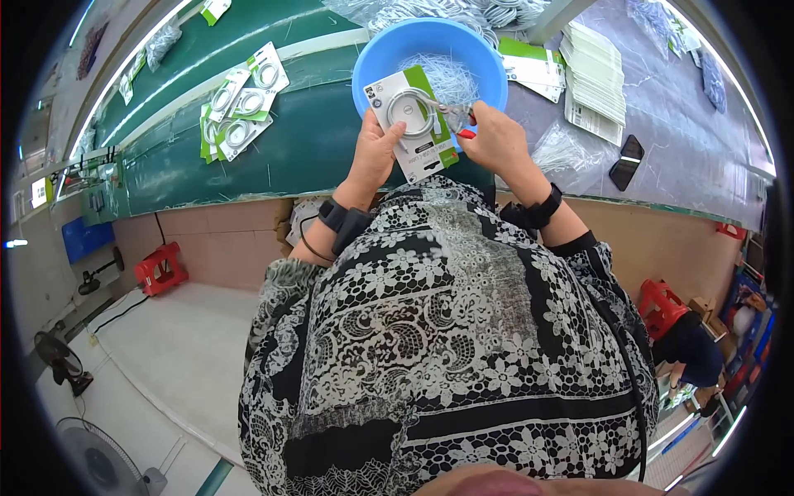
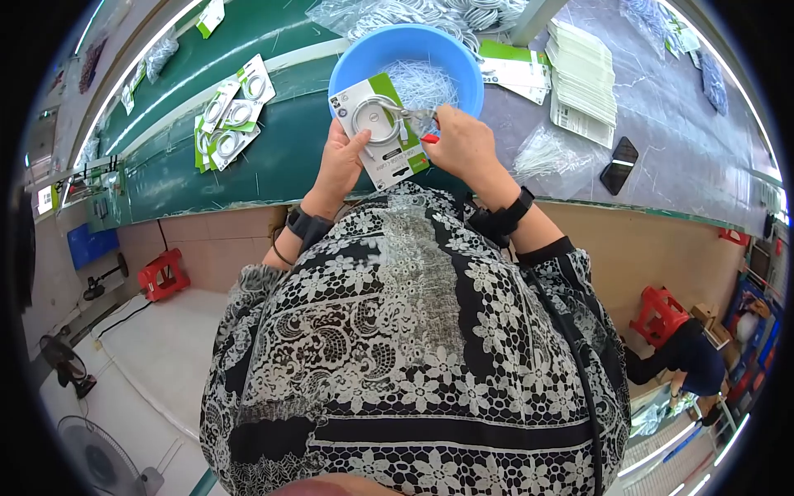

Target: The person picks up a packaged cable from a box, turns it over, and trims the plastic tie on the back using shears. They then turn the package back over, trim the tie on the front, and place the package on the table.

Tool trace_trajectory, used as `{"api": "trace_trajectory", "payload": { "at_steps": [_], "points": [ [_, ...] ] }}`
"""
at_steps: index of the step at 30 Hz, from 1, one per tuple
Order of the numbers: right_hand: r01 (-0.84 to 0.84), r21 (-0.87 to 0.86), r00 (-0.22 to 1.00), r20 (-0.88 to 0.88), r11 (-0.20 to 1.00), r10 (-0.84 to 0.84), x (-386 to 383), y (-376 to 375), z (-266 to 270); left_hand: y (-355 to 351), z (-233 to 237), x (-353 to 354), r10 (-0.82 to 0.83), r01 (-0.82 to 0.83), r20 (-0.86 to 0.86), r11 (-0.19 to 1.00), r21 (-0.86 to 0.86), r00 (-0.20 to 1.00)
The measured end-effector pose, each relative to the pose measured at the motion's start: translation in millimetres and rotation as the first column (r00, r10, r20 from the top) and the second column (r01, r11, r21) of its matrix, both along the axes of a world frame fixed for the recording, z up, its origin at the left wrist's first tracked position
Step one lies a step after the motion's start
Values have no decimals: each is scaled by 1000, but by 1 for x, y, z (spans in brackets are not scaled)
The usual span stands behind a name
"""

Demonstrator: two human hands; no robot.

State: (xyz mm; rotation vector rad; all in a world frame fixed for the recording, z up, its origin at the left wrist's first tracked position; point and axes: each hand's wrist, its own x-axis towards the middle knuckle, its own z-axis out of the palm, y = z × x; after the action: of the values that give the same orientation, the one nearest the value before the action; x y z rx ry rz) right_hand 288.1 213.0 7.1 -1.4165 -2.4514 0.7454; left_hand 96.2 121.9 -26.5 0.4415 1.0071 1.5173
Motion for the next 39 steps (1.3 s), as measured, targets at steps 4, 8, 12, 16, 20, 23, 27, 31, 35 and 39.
{"api": "trace_trajectory", "payload": {
  "at_steps": [4, 8, 12, 16, 20, 23, 27, 31, 35, 39],
  "points": [
    [-73, 108, 997, -28, 991, 77, -9, 0, 6, 2, 0, 4, -1, 5, -72, 998, 58, 997],
    [-106, 180, 994, -10, 978, 110, -13, 1, -1, 1, -1, 7, 14, 3, -176, 995, 96, 984],
    [-114, 232, 993, 24, 966, 112, -13, 3, -4, -2, 1, 7, 45, -3, -374, 994, 111, 927],
    [-121, 235, 993, 41, 964, 114, -11, 2, 2, -6, 0, 1, 52, 13, -670, 996, 92, 740],
    [-132, 57, 980, 155, 990, 122, -8, 6, 3, -5, -3, -3, 46, 23, -786, 997, 77, 617],
    [-111, -238, 993, -62, 965, 99, -10, 13, -6, -3, -2, -6, 40, 1, -698, 998, 57, 715],
    [-107, -287, 794, -600, 952, -92, -28, 18, -9, -4, -10, -4, -17, 47, -706, 999, 23, 708],
    [-88, -203, 792, -608, 975, -55, -53, 20, -10, -2, 0, -1, -62, 85, -737, 996, -7, 673],
    [-115, -290, 743, -660, 950, -111, -61, 20, -19, -3, 19, 0, -56, 51, -838, 998, -33, 542],
    [-156, -252, 775, -630, 955, -40, -71, 14, -9, -7, 37, -2, 16, 29, -875, 999, 35, 484]
  ]
}}
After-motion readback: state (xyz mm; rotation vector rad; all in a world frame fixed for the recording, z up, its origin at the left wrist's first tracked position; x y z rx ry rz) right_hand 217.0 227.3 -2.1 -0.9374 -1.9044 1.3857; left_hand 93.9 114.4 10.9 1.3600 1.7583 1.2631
